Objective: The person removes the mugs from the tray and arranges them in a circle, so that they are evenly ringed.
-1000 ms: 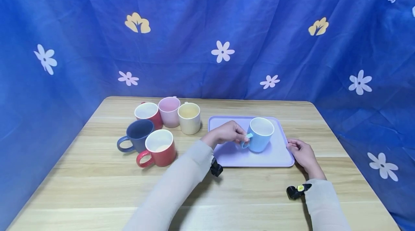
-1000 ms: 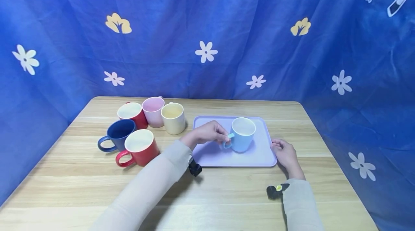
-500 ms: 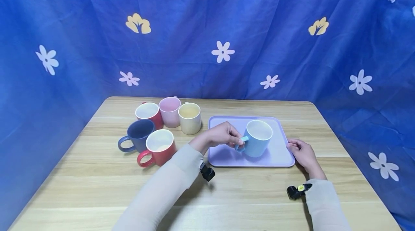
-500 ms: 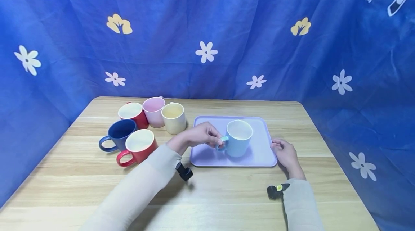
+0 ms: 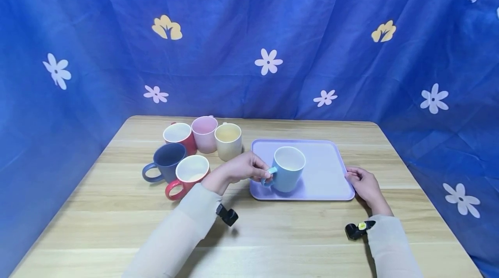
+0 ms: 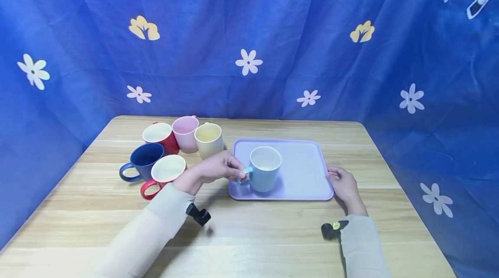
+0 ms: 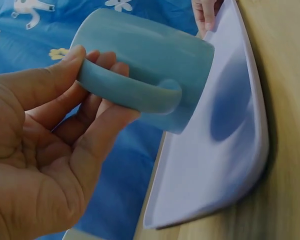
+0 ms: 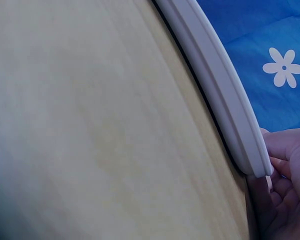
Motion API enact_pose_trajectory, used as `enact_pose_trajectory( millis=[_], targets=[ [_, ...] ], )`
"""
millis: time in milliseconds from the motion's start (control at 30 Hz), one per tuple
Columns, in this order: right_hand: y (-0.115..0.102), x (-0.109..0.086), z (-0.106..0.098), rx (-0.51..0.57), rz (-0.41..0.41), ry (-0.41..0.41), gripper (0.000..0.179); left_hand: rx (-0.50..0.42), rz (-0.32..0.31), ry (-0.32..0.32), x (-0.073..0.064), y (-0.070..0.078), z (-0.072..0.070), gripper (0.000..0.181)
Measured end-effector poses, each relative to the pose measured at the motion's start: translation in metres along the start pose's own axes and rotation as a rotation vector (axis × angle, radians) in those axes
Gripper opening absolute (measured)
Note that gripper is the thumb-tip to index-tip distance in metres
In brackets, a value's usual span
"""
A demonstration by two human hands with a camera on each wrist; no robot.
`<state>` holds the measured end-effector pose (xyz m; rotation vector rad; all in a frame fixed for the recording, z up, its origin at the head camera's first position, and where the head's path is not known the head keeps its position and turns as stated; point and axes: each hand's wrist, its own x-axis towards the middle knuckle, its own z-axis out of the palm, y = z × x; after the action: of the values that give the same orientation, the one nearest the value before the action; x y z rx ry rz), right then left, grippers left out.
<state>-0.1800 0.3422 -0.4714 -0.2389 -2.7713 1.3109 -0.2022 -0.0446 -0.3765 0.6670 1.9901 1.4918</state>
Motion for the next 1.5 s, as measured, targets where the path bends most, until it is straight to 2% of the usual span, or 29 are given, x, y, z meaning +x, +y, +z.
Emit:
enact_pose_trajectory(
  millis=[267, 433, 700, 833, 900, 1067, 1300, 1500],
  targets=[
    [0.000, 0.001, 0.000, -0.005, 0.002, 0.004, 0.035, 0.038, 0.040, 0.060, -0.031, -0.002, -0.009, 0.013],
    [-0.001, 0.000, 0.000, -0.004, 0.024, -0.006, 0.036, 0.011, 0.038, 0.126, -0.048, -0.004, -0.010, 0.014],
    [-0.003, 0.000, 0.000, 0.002, 0.046, -0.013, 0.037, 0.002, 0.047, 0.295, -0.072, -0.013, -0.004, 0.015],
    [-0.004, -0.001, 0.000, 0.005, 0.047, -0.014, 0.038, -0.005, 0.020, 0.375, -0.082, -0.016, 0.001, 0.015],
    [-0.003, -0.001, 0.000, 0.003, 0.044, -0.016, 0.037, 0.022, 0.000, 0.427, -0.087, -0.016, 0.004, 0.014],
    [-0.003, -0.001, -0.001, 0.005, 0.035, -0.015, 0.037, 0.092, -0.029, 0.573, -0.094, -0.019, 0.014, 0.012],
    [-0.002, 0.000, 0.000, 0.013, 0.031, -0.008, 0.036, 0.125, -0.057, 0.758, -0.095, -0.027, 0.029, 0.006],
    [-0.001, 0.000, 0.000, 0.014, 0.034, -0.001, 0.036, 0.095, -0.004, 0.849, -0.094, -0.038, 0.034, 0.009]
  ],
)
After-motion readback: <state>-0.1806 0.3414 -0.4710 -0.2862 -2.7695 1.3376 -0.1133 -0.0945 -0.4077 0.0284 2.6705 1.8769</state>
